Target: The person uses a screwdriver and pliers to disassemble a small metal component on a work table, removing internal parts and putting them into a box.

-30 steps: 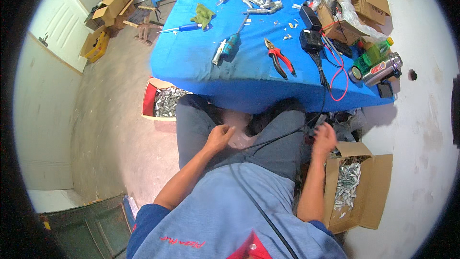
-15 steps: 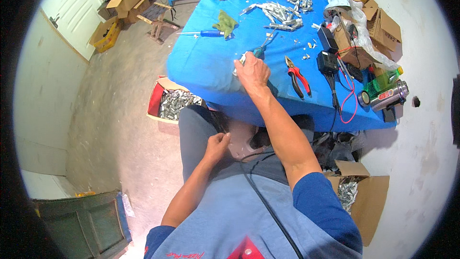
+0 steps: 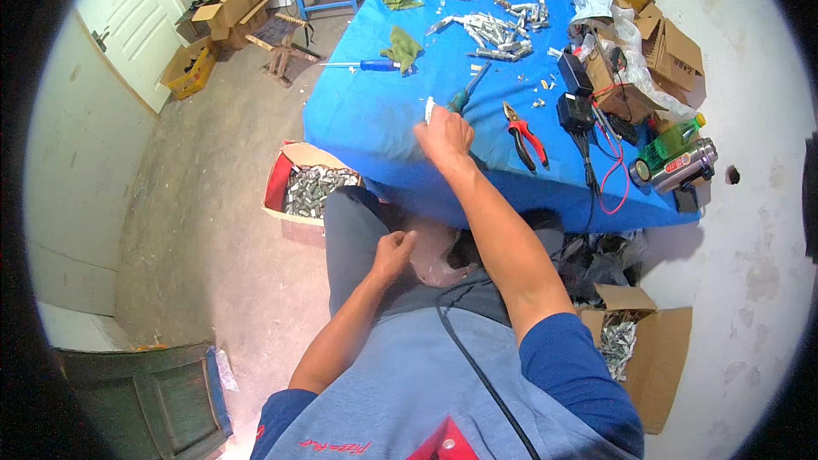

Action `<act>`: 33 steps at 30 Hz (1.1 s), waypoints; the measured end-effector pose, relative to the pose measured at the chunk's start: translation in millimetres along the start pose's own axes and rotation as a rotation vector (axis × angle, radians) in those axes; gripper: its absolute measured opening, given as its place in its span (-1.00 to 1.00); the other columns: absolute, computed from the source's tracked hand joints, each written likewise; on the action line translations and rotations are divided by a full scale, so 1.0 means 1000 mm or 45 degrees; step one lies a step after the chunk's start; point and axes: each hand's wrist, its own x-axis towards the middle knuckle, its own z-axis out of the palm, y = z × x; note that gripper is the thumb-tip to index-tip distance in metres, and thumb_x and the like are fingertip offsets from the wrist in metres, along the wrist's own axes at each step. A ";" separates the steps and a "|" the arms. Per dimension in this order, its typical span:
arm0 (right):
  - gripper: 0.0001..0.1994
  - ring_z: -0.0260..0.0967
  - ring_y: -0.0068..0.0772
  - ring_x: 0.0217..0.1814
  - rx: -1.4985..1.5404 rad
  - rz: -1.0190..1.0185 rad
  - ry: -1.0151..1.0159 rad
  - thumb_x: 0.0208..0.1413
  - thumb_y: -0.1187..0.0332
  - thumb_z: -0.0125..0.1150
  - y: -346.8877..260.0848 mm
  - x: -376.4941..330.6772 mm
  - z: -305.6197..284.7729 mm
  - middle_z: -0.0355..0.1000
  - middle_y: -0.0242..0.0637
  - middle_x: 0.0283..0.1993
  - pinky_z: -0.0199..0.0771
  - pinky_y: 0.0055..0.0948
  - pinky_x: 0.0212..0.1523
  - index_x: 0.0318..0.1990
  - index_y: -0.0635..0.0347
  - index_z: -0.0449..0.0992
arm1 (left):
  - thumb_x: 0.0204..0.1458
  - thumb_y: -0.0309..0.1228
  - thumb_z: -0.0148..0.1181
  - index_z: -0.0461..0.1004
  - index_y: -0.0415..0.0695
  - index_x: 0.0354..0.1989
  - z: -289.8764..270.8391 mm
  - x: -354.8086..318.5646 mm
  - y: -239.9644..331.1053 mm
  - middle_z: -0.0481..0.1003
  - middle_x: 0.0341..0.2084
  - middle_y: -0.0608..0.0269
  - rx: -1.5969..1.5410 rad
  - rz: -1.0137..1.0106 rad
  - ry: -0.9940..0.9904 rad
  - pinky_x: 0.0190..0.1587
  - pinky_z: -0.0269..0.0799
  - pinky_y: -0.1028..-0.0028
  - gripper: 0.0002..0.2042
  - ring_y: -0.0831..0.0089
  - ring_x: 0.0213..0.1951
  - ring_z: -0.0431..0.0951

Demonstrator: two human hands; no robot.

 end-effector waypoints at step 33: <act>-0.62 0.54 -0.30 -0.32 0.914 -0.037 0.235 0.01 0.45 0.37 0.087 -0.252 0.014 0.54 -0.20 -0.36 0.53 -0.34 -0.32 0.02 0.22 0.49 | 0.27 -0.15 0.12 0.46 -0.15 -0.17 0.054 -0.038 0.052 0.46 -0.43 0.42 -0.382 0.160 -0.366 -0.37 0.28 0.59 -0.72 0.68 -0.41 0.37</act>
